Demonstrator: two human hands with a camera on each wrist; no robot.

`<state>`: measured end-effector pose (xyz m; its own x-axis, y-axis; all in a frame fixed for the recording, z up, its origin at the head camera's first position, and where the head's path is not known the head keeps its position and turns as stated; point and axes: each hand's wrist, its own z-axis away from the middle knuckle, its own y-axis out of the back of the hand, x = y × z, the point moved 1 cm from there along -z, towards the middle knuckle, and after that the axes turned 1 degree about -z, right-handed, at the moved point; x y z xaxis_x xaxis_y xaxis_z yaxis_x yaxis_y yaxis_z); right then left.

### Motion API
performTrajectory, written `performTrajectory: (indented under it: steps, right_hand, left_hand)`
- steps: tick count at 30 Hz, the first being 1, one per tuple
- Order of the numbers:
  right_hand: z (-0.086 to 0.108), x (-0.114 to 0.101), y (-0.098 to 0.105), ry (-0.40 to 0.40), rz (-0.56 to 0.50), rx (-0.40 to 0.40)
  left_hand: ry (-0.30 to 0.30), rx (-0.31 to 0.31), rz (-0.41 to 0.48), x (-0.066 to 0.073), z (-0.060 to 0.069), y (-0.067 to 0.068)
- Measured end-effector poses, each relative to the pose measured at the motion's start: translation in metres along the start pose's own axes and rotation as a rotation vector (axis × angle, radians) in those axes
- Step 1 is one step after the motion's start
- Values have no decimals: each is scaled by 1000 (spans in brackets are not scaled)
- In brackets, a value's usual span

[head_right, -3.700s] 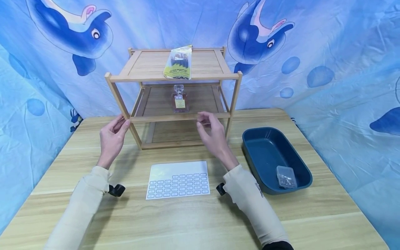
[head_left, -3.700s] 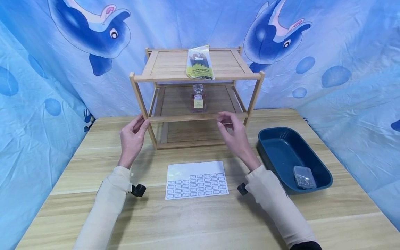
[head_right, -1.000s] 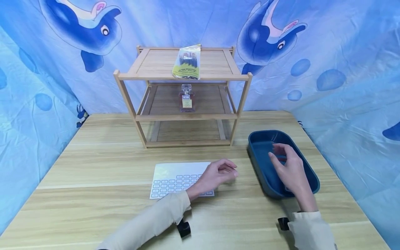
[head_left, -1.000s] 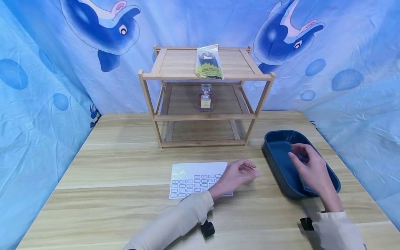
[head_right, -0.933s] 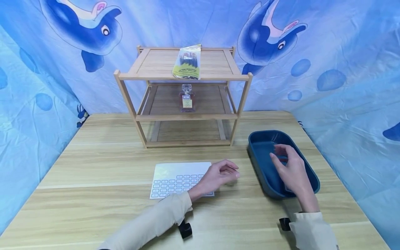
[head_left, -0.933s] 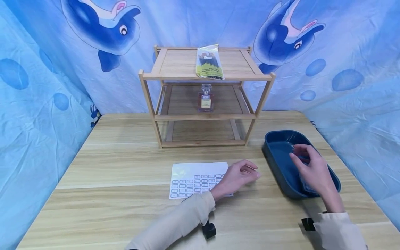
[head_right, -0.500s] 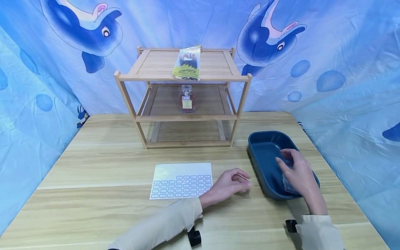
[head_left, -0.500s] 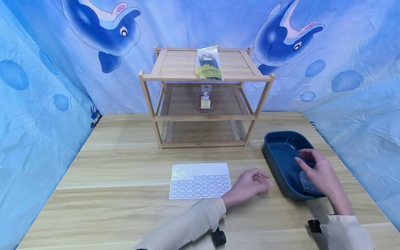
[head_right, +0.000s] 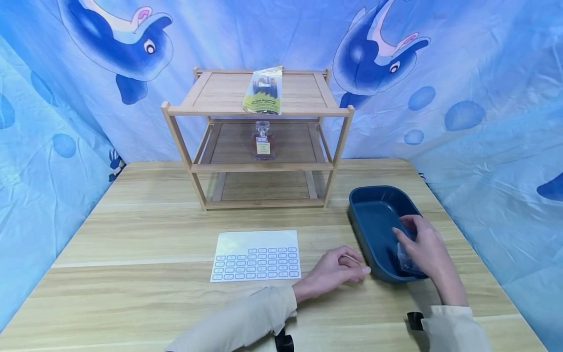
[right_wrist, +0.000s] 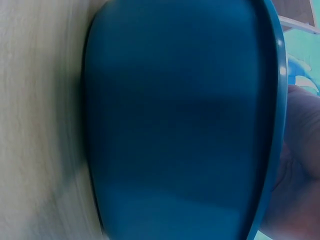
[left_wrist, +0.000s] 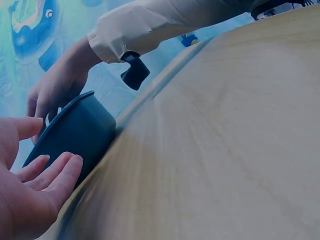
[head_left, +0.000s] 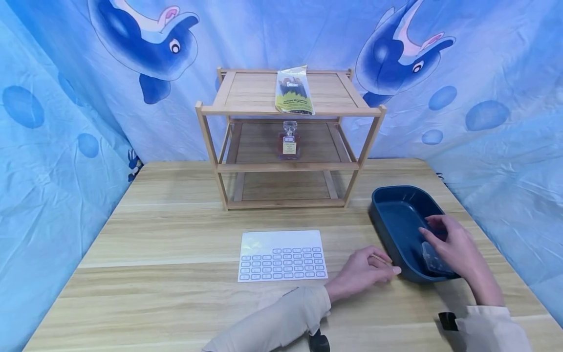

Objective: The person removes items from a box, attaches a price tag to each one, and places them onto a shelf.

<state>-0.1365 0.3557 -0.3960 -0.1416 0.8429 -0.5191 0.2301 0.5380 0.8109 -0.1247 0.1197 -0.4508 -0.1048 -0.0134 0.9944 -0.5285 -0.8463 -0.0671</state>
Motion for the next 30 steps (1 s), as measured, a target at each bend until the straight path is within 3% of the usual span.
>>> performTrajectory:
  steps: [6,19,25,30]
  right_hand:
    - [1,4,1,-2,18,-26]
    - [0,9,2,18,75,-137]
    - [-3,9,3,-58,126,-249]
    - [-5,8,4,-98,173,-282]
  left_hand:
    - [-6,2,27,-3,-1,-7]
    - [-1,89,98,-2,-4,-27]
    - [-9,71,184,-1,-7,-32]
    - [-30,72,246,0,-8,-35]
